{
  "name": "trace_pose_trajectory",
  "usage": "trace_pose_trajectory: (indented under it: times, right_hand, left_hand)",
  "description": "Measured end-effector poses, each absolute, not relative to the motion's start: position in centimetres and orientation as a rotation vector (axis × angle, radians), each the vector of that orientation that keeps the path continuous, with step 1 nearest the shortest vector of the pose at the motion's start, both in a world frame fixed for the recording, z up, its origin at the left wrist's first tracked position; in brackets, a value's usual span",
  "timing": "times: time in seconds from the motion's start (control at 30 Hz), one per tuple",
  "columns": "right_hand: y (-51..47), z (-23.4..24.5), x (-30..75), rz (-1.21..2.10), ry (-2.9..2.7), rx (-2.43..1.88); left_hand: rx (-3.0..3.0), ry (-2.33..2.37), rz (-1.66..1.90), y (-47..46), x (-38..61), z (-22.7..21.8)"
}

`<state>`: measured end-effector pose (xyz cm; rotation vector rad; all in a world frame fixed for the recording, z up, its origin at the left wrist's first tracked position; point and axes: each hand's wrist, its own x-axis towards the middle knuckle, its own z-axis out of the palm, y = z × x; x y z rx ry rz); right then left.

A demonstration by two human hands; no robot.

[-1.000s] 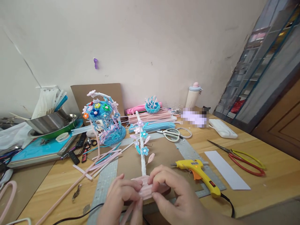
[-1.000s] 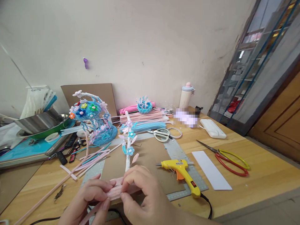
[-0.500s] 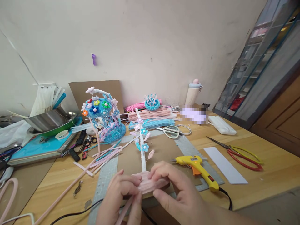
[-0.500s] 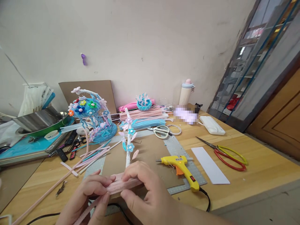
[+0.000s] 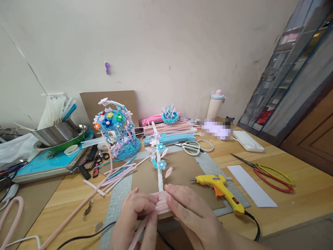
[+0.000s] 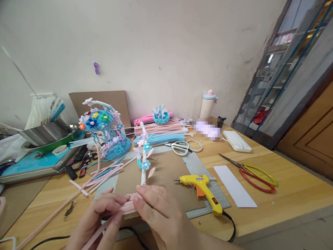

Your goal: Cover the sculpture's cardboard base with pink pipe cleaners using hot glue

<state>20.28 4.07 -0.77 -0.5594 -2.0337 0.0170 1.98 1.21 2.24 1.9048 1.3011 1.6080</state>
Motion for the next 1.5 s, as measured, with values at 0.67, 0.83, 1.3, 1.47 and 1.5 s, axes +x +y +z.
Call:
trace_pose_trajectory:
  times: [0.67, 0.83, 1.3, 1.47, 1.5]
  right_hand:
    - [4.2, 2.6, 18.5, 0.966, -1.595, -0.809]
    - [4.3, 2.5, 18.3, 0.931, -1.583, -0.826]
    - [4.4, 0.1, 19.4, -0.175, -2.025, -0.656]
    - [4.8, -0.1, 18.9, -0.343, -2.073, -0.576]
    - [4.9, -0.1, 18.9, -0.329, -2.073, -0.581]
  left_hand:
    - [1.910, 1.312, 1.601, 1.4, 2.0, 2.4]
    - [1.937, 1.346, 1.646, 1.6, 2.3, 2.2]
    - [1.865, 1.386, 1.740, 2.0, 2.3, 1.3]
    - [1.842, 1.386, 1.702, 1.9, 1.8, 1.0]
    - [1.835, 1.388, 1.689, 1.9, 1.6, 1.0]
